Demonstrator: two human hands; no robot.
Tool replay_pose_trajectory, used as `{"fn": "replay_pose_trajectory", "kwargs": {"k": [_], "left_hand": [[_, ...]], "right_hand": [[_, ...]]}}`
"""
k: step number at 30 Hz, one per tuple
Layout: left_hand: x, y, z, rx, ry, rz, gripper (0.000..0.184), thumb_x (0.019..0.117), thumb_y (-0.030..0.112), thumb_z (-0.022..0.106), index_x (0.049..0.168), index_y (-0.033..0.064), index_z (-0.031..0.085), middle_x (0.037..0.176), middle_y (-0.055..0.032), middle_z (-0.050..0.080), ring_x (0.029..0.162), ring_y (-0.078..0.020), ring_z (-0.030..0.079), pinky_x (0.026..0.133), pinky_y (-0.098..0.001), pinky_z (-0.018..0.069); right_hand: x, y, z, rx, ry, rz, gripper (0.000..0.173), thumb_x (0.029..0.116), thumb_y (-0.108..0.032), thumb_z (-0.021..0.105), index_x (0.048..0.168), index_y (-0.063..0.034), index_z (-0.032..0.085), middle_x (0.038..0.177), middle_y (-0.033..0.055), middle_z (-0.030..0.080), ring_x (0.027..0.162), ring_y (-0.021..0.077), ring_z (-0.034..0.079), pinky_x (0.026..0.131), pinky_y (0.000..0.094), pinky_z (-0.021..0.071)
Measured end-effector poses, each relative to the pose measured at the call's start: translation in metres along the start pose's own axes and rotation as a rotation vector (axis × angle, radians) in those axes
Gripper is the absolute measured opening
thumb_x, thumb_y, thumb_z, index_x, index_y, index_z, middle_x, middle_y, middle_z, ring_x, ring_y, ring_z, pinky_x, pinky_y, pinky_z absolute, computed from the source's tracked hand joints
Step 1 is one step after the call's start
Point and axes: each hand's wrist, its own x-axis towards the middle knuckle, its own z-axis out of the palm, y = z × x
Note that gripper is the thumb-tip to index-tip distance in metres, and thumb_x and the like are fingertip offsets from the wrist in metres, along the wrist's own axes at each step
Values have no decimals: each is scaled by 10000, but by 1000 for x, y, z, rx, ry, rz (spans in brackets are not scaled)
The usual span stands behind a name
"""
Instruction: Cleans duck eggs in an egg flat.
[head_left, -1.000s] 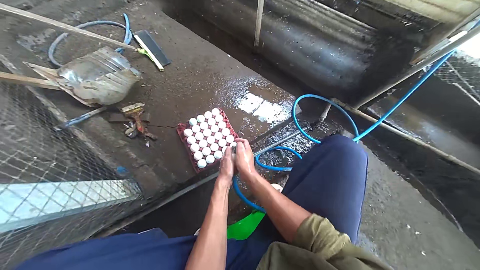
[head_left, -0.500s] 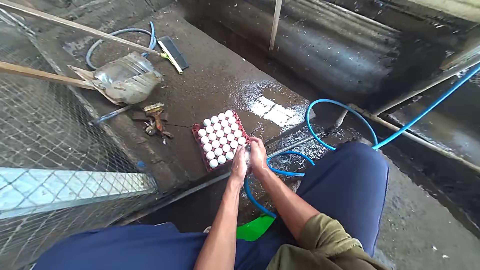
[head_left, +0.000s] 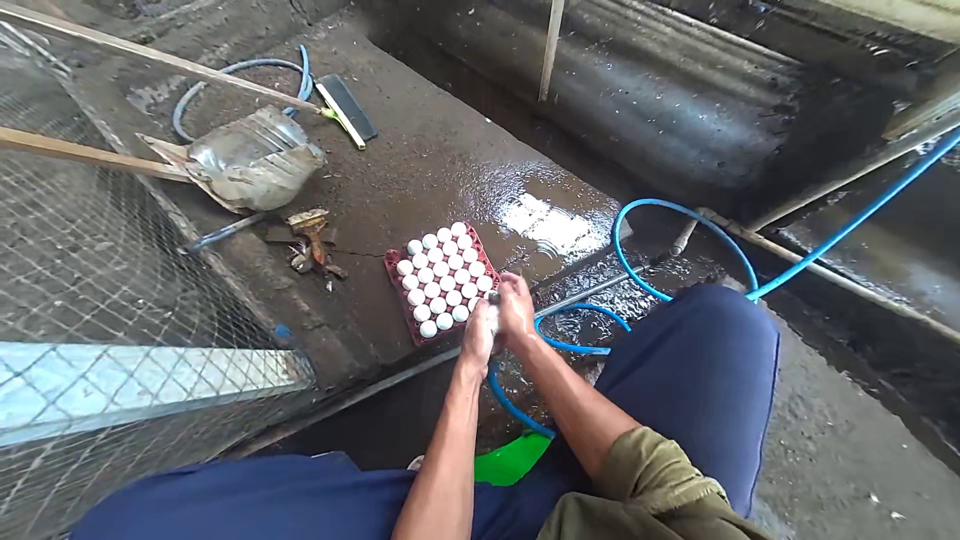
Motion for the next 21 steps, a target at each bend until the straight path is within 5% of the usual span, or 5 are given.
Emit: {"fn": "replay_pose_trajectory", "kwargs": {"k": [4,8,12,17,21], "left_hand": [[8,-9,-5,-10,-39,81,512,1129,261,243,1422,-76,493,1438,-237,523,1324,-241,510,1131,-388,385],[2,-2,1,23,7,8,469,1122,321,242,1200,34,605,1035,-91,635,892,-121,607,738,-289,515],[11,-9,-5,5,-62,108,495,1126,209,231,1415,-116,468,1461,-271,482,1350,-257,476,1152,-373,352],[8,-3,-9,13,-134,-63,403,1117,343,276,1218,78,563,860,-22,551,601,-74,458,498,-238,379],[17,-7,-10,17,-67,28,352,1107,326,391,1292,50,511,999,-61,601,756,-74,548,636,-243,465]], "right_hand": [[-17,2,0,-76,-8,-101,395,1064,-168,391,1383,6,545,1304,209,623,1214,274,600,1035,459,483],[1,2,-2,20,21,23,400,1066,-174,448,1427,-7,489,1316,217,607,1190,290,596,995,486,489],[-23,10,1,-118,6,-175,405,1050,-153,398,1380,37,538,1308,232,616,1223,287,600,1046,460,482],[7,8,-5,76,-65,236,442,1107,-332,343,1343,-20,547,1212,214,623,1080,305,617,906,516,514],[-6,12,-3,93,-77,170,578,1126,-376,159,1192,1,592,914,149,657,689,203,627,584,383,532]]}}
